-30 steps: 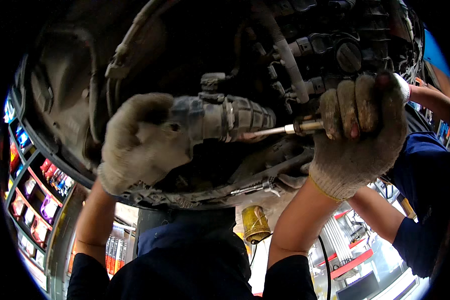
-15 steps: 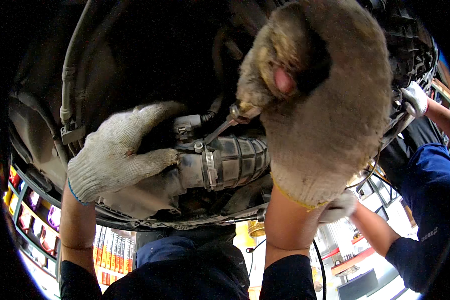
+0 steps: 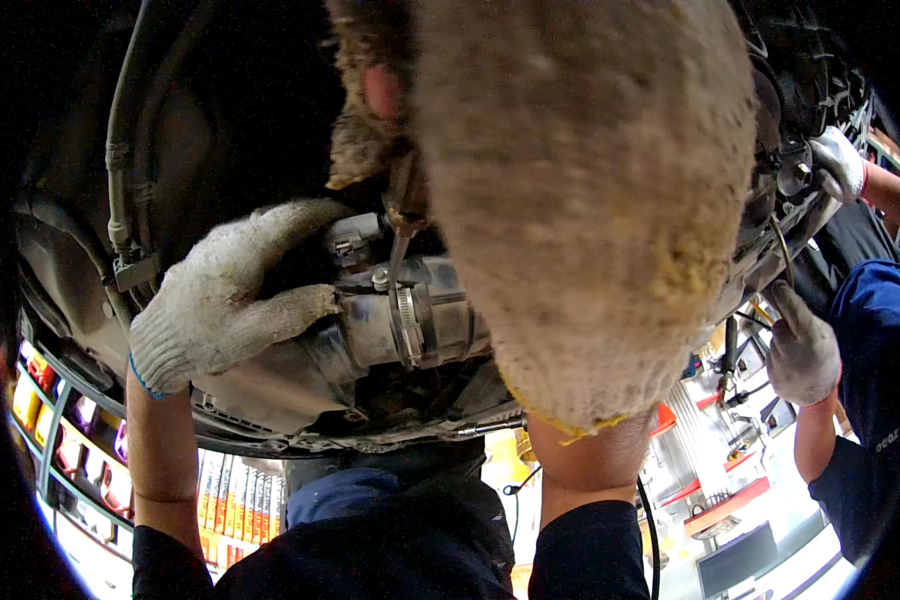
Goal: The person removes the air intake assembly from a car engine. They loosen hose clamps with a ratchet, detach hoses, and lift the plastic housing out of the engine bay, placing it on the floor.
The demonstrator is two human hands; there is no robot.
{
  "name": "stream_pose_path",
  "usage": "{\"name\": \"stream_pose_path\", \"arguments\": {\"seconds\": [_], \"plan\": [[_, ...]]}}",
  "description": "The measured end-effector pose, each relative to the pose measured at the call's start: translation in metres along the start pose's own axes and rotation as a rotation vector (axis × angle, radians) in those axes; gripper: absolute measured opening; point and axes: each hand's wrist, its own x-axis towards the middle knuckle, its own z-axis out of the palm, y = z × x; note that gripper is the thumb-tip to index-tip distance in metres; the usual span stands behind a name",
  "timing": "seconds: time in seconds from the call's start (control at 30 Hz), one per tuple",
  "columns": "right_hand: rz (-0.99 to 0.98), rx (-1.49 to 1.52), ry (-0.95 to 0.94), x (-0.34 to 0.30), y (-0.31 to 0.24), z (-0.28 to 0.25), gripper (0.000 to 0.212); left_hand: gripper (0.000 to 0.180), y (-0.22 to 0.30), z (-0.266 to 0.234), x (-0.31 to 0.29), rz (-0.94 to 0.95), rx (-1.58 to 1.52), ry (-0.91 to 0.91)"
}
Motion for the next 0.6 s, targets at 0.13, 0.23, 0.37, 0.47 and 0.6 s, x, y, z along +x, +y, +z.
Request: {"name": "stream_pose_path", "arguments": {"seconds": [0.13,0.23,0.37,0.47,0.6], "plan": [[-0.007,-0.003,-0.005,-0.010,-0.002,0.007,0.038,0.068,-0.003,-0.001,-0.001,0.014,0.033,0.009],[0.004,-0.005,-0.011,-0.016,0.000,0.012,0.038,0.069,-0.006,0.000,-0.002,0.032,0.071,0.018],[0.038,-0.012,-0.028,-0.030,0.001,0.021,0.039,0.067,-0.004,0.002,-0.005,0.033,0.095,0.035],[0.067,-0.026,-0.032,-0.040,0.004,0.030,0.039,0.064,-0.002,0.001,-0.006,0.063,0.061,0.016],[0.108,-0.033,-0.051,-0.043,0.006,0.043,0.040,0.058,-0.017,0.010,-0.004,0.172,0.029,0.074]]}}
